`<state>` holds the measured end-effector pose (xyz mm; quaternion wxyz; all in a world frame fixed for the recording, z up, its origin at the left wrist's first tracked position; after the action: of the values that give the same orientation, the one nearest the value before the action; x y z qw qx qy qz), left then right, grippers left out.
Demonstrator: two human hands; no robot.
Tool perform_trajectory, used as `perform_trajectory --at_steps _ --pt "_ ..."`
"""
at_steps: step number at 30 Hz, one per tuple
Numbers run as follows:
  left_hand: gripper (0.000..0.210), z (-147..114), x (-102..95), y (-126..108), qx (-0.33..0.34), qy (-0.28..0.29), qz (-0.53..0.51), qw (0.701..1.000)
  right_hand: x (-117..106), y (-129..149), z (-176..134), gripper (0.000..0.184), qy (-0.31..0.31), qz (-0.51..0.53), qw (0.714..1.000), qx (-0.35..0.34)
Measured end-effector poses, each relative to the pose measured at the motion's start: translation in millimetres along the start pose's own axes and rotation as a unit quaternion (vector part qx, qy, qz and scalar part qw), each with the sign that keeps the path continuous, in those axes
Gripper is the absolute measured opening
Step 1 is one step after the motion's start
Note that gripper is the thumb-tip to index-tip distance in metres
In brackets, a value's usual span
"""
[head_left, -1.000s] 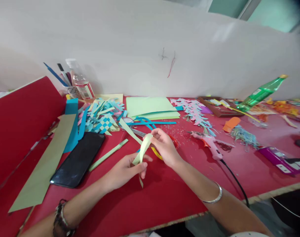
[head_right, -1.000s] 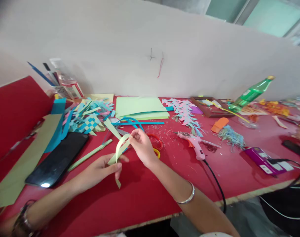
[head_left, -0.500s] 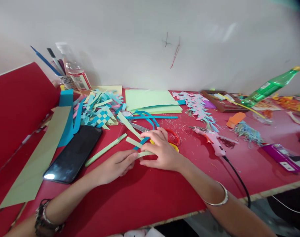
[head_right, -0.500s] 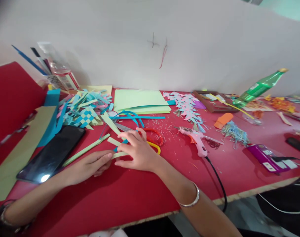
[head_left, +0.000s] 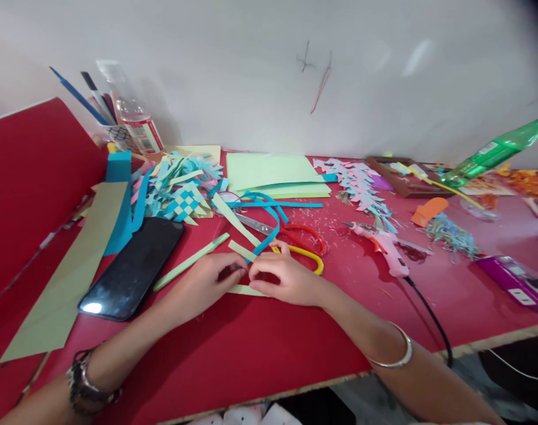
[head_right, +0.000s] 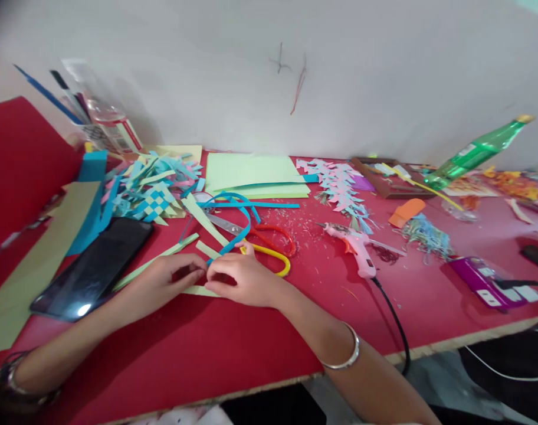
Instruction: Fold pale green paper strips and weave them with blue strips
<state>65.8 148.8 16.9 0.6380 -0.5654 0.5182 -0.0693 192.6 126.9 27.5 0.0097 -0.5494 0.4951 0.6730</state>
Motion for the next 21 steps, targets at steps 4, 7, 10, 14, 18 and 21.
perform_trajectory --at_steps 4,7,10,14,18,21 --pt "0.016 -1 -0.7 3 -0.007 -0.051 -0.025 0.998 8 1 3 0.026 0.02 -0.016 0.999 0.02" --pt "0.019 -2 0.0 2 0.002 -0.082 0.001 0.997 13 1 6 0.02 0.031 -0.023 0.999 0.018" --pt "0.025 -3 -5.6 3 0.027 -0.142 0.077 0.986 12 1 6 0.018 0.043 -0.005 0.999 -0.006" --pt "0.038 1 -7.8 11 0.053 -0.145 0.158 0.975 14 6 3 0.018 0.117 -0.007 0.99 -0.078" --pt "0.031 6 -0.3 15 0.073 -0.076 0.249 0.963 16 11 1 0.018 0.148 -0.028 0.983 -0.109" --pt "0.027 7 2.0 14 0.05 -0.053 0.289 0.955 16 11 2 0.018 0.134 -0.028 0.984 -0.114"
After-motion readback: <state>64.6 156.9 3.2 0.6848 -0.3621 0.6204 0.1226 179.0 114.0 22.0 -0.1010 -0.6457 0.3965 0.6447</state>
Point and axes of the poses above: each hand's wrist, its own z-axis towards the middle knuckle, its own x-axis out of the palm, y = z × x, the point moved 5 cm from there along z, towards the middle knuckle, and after that the axes turned 11 degrees about y, right-handed, at the moved point
